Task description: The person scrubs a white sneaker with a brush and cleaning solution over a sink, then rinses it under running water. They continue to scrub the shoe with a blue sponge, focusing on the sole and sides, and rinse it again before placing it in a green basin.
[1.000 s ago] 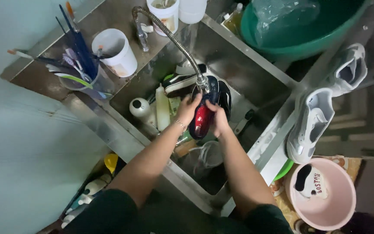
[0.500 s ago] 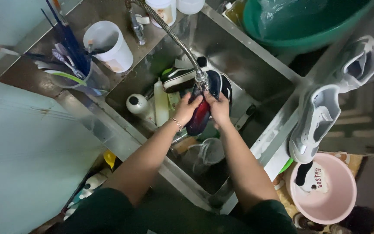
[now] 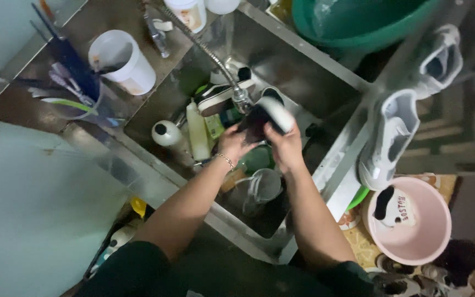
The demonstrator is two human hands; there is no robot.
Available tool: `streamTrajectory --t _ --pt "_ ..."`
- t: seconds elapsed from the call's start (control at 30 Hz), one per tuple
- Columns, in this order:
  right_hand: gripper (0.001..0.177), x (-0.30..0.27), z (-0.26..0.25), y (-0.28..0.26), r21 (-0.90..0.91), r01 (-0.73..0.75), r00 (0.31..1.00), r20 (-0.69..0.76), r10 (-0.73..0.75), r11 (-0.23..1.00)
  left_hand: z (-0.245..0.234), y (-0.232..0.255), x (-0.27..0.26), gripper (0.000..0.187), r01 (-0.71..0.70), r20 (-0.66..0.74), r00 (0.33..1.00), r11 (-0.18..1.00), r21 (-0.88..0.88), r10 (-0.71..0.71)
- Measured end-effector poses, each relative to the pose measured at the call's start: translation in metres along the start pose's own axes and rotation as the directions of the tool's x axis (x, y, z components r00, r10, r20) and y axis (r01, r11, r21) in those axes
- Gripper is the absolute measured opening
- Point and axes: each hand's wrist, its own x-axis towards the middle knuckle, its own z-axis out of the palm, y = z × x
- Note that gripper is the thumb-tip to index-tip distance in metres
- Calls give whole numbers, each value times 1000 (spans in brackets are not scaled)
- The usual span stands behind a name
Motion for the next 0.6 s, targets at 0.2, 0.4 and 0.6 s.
streamTrajectory --t 0.2,0.4,0.6 --pt "113 -81 -48 -32 -282 134 864 502 27 950 14 35 -28 47 -118 -52 986 890 441 156" --pt "99 -143 -45 -26 -648 -27 968 174 182 761 1 -3 21 55 -293 86 956 918 265 280" --pt "106 -137 -45 -80 -663 417 909 303 -286 621 -7 14 -8 28 -349 800 526 -785 512 288"
